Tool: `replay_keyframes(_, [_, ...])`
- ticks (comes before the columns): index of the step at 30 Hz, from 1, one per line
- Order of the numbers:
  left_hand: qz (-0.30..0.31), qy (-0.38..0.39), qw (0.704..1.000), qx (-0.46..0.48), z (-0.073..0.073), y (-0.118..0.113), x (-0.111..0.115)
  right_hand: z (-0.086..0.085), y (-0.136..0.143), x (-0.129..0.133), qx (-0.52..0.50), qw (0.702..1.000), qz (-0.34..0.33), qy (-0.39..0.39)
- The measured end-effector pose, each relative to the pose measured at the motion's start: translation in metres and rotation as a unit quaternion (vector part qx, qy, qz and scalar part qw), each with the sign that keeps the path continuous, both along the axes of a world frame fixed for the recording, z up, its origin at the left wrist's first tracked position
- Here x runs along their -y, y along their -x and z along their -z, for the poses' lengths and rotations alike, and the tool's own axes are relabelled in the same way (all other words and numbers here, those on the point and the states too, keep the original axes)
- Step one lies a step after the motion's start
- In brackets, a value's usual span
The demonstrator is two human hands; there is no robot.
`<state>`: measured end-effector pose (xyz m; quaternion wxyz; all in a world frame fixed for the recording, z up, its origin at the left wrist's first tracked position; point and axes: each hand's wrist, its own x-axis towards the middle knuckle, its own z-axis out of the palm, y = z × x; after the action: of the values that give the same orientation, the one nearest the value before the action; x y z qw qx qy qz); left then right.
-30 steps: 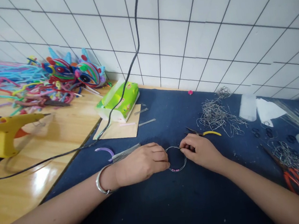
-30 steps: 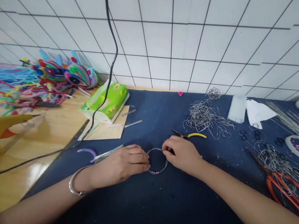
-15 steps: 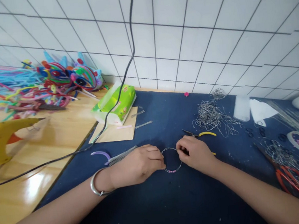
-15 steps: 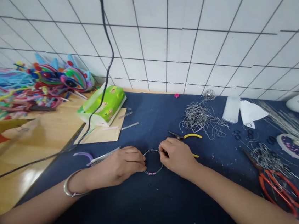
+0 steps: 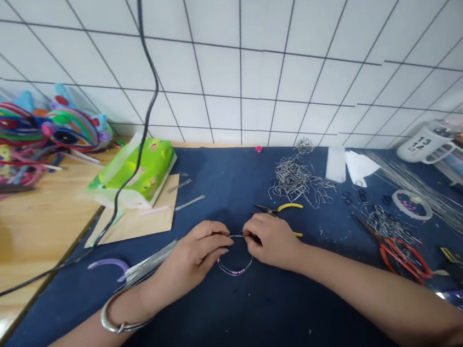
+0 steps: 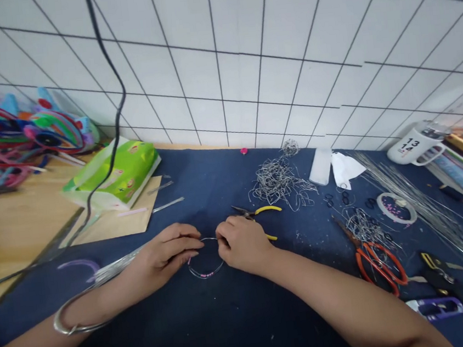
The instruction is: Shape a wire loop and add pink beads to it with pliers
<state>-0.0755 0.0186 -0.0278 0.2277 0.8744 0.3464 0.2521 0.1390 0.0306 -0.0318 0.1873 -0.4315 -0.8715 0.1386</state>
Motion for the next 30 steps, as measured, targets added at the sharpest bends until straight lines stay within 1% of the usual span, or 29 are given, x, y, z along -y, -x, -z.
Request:
replay_keyframes(2, [-0.007,-0.014,1.000,-0.019,0.0029,-0.0003,-0.0020,-0.0003,-0.0005,0.0007,0.002,1.000,0.001,-0.002])
replay_keyframes(9, [0.022,-0.079,0.995,-0.055,0.0085,0.0047,-0.0042,0.0013,-0.0005,0.0020,0.006,1.000,0.000,-0.009])
replay_keyframes(12, [0.030,-0.114,0.990,-0.073,0.0073,0.0061,-0.0022,0.0027,0.0003,0.0023,0.006,1.000,0.001,-0.013])
replay_keyframes(15, [0.034,-0.133,0.986,-0.090,0.0038,0.0055,0.0003,0.0034,0.0006,0.0029,0.008,1.000,0.005,-0.018])
replay_keyframes(19, [0.039,-0.143,0.985,-0.091,0.0021,0.0047,0.0015,0.0025,-0.0006,0.0041,0.014,1.000,0.008,-0.024])
replay_keyframes(25, [0.042,-0.147,0.984,-0.094,0.0065,0.0057,0.0010,-0.0016,-0.0006,0.0079,0.022,0.999,0.006,-0.033])
replay_keyframes(30, [0.043,-0.147,0.985,-0.083,0.0068,0.0048,0.0020,-0.0024,0.0018,0.0103,0.031,0.999,0.009,-0.038])
